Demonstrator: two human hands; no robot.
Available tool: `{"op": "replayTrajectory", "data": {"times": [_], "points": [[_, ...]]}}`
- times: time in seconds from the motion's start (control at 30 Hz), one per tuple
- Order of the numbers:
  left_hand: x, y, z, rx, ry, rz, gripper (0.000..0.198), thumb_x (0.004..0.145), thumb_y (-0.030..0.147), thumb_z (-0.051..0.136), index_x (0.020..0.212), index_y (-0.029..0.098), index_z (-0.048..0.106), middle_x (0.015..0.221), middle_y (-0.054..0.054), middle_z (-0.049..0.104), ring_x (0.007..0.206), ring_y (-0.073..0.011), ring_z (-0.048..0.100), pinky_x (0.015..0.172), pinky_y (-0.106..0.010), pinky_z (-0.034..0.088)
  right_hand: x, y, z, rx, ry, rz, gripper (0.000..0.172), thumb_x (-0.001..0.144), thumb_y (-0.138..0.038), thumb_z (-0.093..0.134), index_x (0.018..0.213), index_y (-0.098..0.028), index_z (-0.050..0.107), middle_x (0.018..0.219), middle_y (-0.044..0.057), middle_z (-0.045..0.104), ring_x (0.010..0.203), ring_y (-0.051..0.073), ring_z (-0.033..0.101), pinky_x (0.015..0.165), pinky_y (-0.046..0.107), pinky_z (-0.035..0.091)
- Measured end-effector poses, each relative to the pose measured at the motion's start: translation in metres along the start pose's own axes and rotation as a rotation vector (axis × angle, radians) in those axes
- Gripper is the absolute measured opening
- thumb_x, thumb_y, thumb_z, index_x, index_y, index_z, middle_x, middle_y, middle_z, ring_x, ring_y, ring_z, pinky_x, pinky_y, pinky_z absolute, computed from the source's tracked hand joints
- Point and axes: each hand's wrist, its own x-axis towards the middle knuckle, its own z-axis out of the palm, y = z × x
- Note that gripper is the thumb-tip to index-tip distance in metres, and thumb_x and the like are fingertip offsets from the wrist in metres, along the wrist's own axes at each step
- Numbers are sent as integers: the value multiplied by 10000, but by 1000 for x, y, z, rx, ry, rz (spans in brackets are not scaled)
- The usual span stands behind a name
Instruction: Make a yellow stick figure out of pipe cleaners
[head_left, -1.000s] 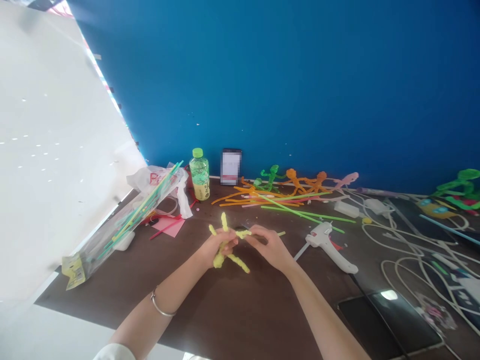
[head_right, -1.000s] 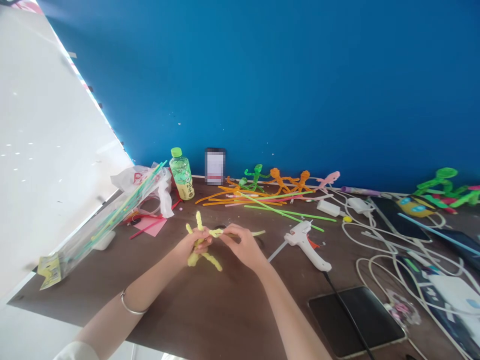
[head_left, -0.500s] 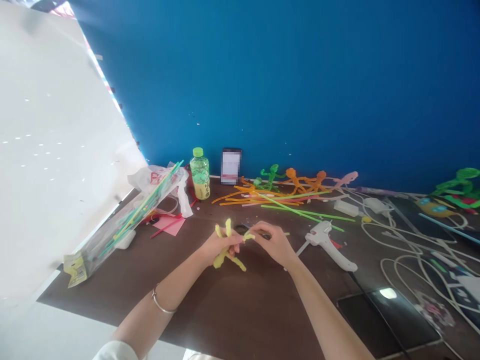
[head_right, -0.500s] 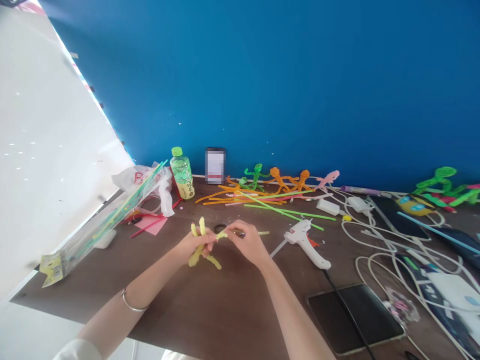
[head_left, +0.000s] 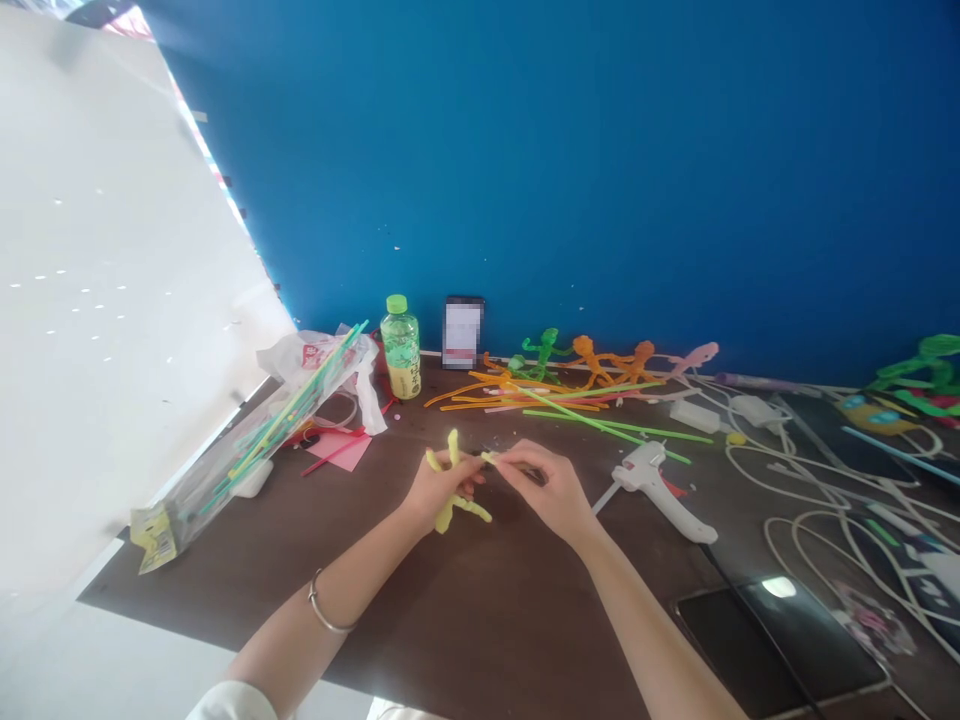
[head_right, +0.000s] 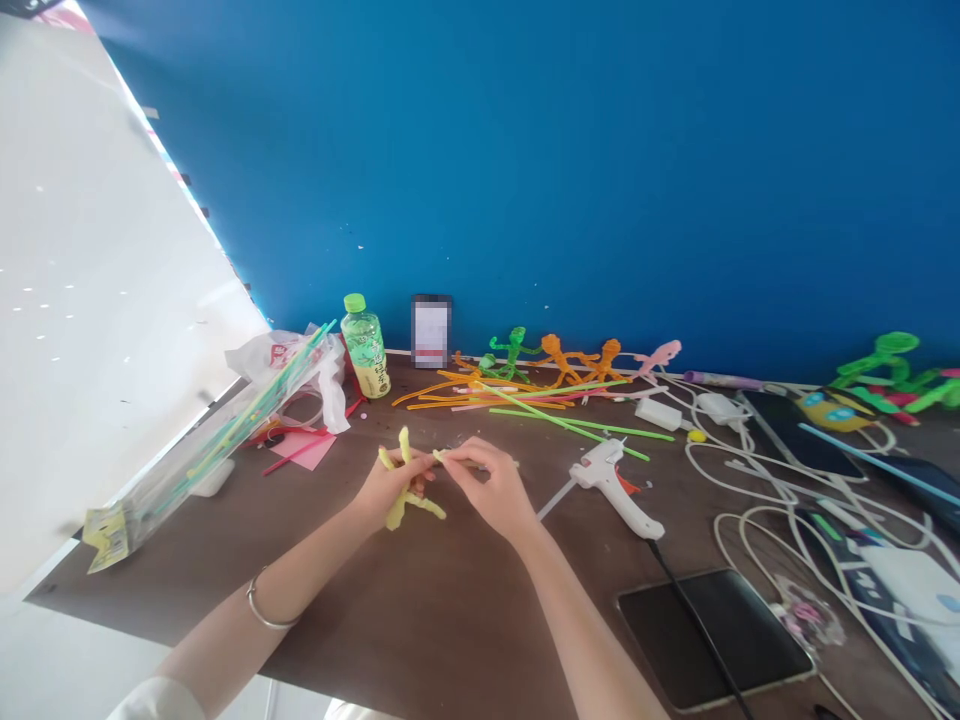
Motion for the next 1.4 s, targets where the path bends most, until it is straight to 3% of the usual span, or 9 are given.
{"op": "replayTrajectory", "data": {"times": [0.13,0.27,0.43,0.53,0.77,0.9,1.03,1.17,1.4], "points": [[4,-2,-3,-226,12,-53,283,593,361,707,600,115,567,532,16,505,438,-32,412,444,-173,341,-1,5,4,10,-94,-1,189,811,-312,501,833,-224,667,776,26,612,733,154,575,654,259,463],[5,-5,-6,-360,-106,-98,258,600,325,710,625,118,557,505,37,448,433,-19,363,414,-149,285,2,12,2,-8,-119,43,180,796,-308,518,766,-213,667,783,27,627,745,163,581,688,271,460],[3,-8,-9,-342,-332,-101,228,614,300,693,633,121,553,443,55,388,384,-25,315,361,-165,203,5,17,-2,-35,-137,77,159,770,-299,544,722,-207,665,788,21,637,743,164,584,697,274,448],[0,-4,-9,-219,-385,-115,218,622,297,682,636,118,558,412,64,374,351,-29,297,345,-178,194,6,18,-4,-78,-84,64,139,760,-291,551,721,-209,656,778,21,638,727,163,583,661,271,444],[-3,1,-4,61,-257,-110,253,594,331,698,596,113,571,382,48,423,319,-43,328,334,-192,253,6,16,-3,-169,71,-30,139,763,-294,548,674,-206,607,745,19,610,702,160,571,661,282,445],[0,-2,0,46,-96,-42,276,594,354,695,580,110,566,429,23,472,339,-45,368,350,-192,275,3,11,-1,-144,106,-36,145,775,-310,541,692,-202,591,753,24,599,700,160,566,658,286,450],[2,-4,-1,-50,31,-25,261,599,346,697,615,110,588,457,24,476,366,-35,362,370,-183,272,0,6,1,-92,28,-46,182,794,-340,518,703,-206,603,761,42,599,729,174,559,638,287,463],[3,-4,-4,-210,-24,-47,269,621,346,685,569,111,568,432,46,409,371,-12,306,375,-163,237,0,8,1,-21,-63,-19,183,791,-344,523,734,-207,631,773,43,604,719,167,571,630,279,475],[1,-5,-7,-319,-266,-86,242,619,320,682,632,108,566,423,67,349,360,-9,238,340,-160,134,5,24,-2,32,-116,78,201,754,-363,567,722,-197,675,807,38,632,763,173,587,717,294,465]]}}
